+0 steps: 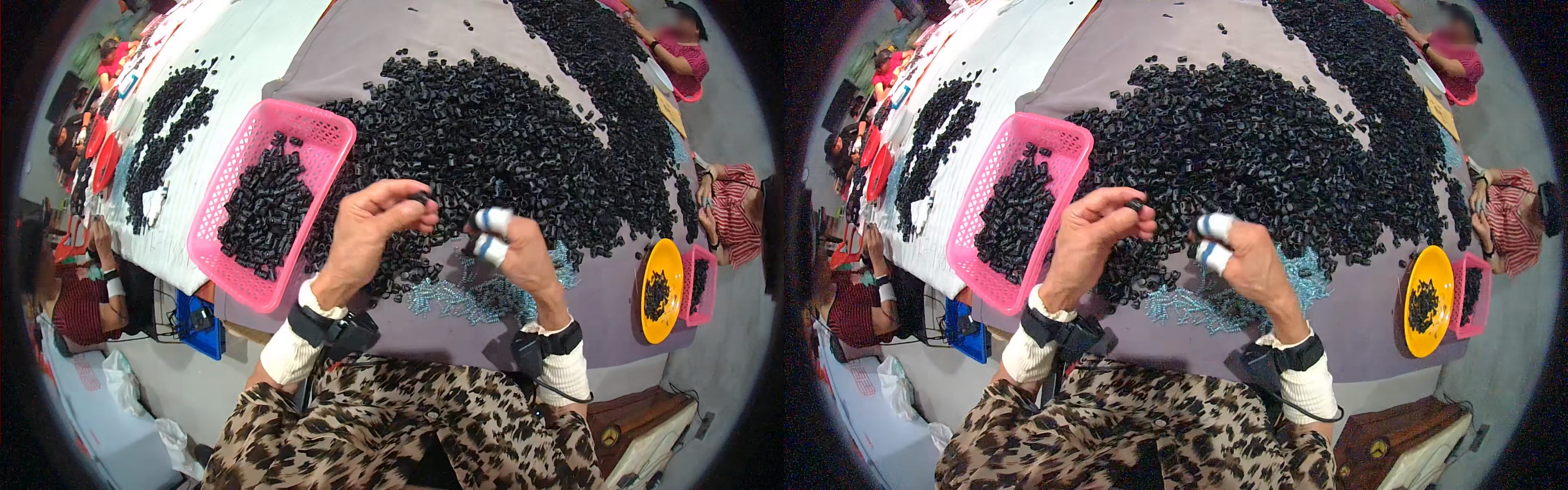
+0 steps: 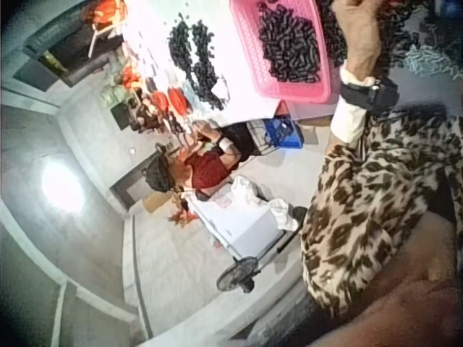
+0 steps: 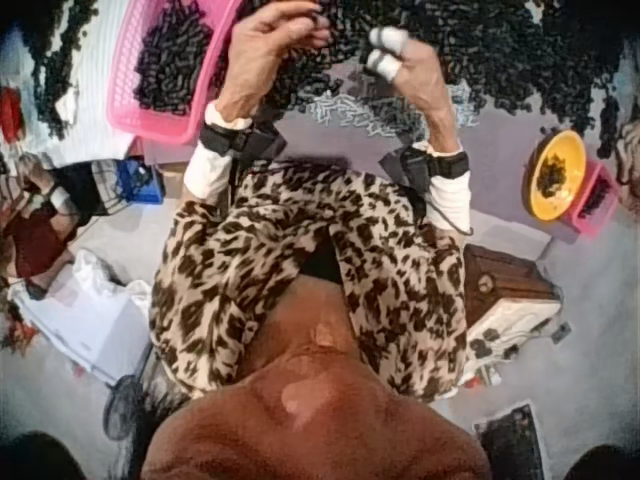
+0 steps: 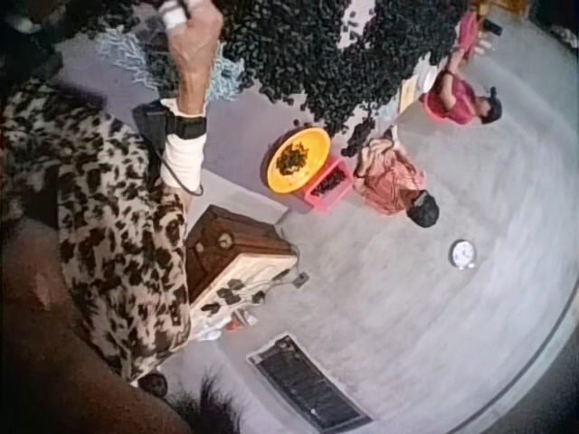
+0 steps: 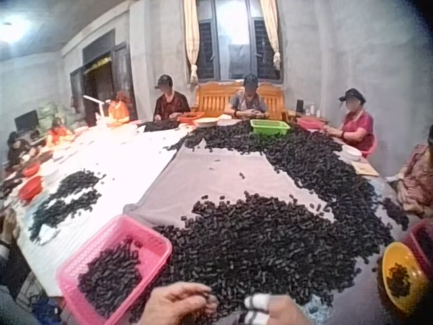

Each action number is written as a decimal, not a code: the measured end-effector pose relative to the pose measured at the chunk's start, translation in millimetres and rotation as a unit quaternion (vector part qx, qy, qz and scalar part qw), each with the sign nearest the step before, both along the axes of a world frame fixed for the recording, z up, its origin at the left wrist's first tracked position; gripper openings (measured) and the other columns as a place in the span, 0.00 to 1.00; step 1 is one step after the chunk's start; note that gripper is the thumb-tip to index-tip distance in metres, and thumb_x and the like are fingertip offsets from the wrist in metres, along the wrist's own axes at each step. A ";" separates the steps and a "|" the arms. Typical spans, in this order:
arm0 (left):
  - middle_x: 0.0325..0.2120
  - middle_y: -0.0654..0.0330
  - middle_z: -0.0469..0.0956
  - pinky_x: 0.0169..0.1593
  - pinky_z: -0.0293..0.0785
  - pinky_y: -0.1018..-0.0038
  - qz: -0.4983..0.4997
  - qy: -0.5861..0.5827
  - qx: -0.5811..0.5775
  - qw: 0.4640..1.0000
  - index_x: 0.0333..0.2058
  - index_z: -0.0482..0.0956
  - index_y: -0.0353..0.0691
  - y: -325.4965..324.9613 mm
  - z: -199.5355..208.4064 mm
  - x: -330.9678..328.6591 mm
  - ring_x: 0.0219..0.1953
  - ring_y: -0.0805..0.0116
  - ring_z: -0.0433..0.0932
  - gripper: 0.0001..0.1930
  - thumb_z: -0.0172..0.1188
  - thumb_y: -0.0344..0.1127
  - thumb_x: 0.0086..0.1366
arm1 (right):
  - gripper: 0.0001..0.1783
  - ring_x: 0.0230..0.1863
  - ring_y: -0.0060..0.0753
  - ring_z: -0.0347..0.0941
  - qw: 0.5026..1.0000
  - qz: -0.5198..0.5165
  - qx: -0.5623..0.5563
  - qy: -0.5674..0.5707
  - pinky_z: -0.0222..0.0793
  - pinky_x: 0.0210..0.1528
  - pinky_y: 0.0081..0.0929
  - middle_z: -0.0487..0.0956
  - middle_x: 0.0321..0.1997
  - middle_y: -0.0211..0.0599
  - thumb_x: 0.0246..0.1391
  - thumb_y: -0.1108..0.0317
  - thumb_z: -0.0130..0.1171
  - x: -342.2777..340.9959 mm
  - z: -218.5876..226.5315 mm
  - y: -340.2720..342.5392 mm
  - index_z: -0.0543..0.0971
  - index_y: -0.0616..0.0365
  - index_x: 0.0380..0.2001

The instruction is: Assembling small black plastic components and attaching them to blue strings at a work table.

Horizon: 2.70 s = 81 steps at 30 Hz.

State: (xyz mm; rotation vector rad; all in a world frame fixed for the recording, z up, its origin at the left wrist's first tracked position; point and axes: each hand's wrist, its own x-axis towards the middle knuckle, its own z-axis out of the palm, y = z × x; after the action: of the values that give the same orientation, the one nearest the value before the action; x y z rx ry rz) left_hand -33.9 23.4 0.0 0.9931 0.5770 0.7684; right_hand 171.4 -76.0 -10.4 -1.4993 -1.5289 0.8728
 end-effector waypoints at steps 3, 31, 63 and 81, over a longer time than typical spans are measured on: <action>0.34 0.53 0.80 0.42 0.79 0.72 0.023 -0.001 -0.024 0.999 0.44 0.76 0.31 6.6 -10.1 -13.7 0.34 0.68 0.80 0.11 0.56 0.26 0.63 | 0.13 0.30 0.46 0.75 0.983 0.066 0.006 -0.174 0.72 0.33 0.34 0.76 0.29 0.44 0.42 0.77 0.58 -13.9 -23.7 -9.1 0.78 0.61 0.36; 0.30 0.61 0.79 0.39 0.76 0.78 -0.042 -0.025 -0.064 0.997 0.42 0.75 0.33 -29.0 5.4 42.0 0.31 0.73 0.78 0.11 0.60 0.27 0.61 | 0.16 0.31 0.47 0.71 0.969 -0.115 0.185 -0.115 0.68 0.35 0.35 0.77 0.29 0.43 0.32 0.83 0.53 -15.2 30.9 -7.0 0.78 0.65 0.32; 0.33 0.60 0.81 0.40 0.75 0.81 -0.041 0.004 0.026 0.999 0.45 0.75 0.30 -38.8 15.9 44.4 0.34 0.78 0.78 0.12 0.57 0.26 0.63 | 0.17 0.29 0.42 0.71 0.873 -0.087 0.353 -0.324 0.65 0.33 0.39 0.75 0.31 0.43 0.33 0.79 0.64 -14.7 52.9 -4.2 0.76 0.70 0.32; 0.34 0.59 0.81 0.40 0.76 0.81 -0.016 0.045 0.074 0.996 0.43 0.78 0.31 -37.4 4.6 47.9 0.35 0.77 0.78 0.11 0.58 0.24 0.61 | 0.18 0.34 0.50 0.71 0.919 -0.081 0.260 -0.285 0.66 0.39 0.41 0.75 0.33 0.47 0.27 0.82 0.59 -7.3 46.6 -9.2 0.75 0.69 0.30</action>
State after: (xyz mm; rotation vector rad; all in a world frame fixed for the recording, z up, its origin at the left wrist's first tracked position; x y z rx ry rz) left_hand 14.0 -14.0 4.6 1.1754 0.5866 0.7485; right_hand 164.1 -85.2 36.2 -1.5023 -1.8190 -0.1064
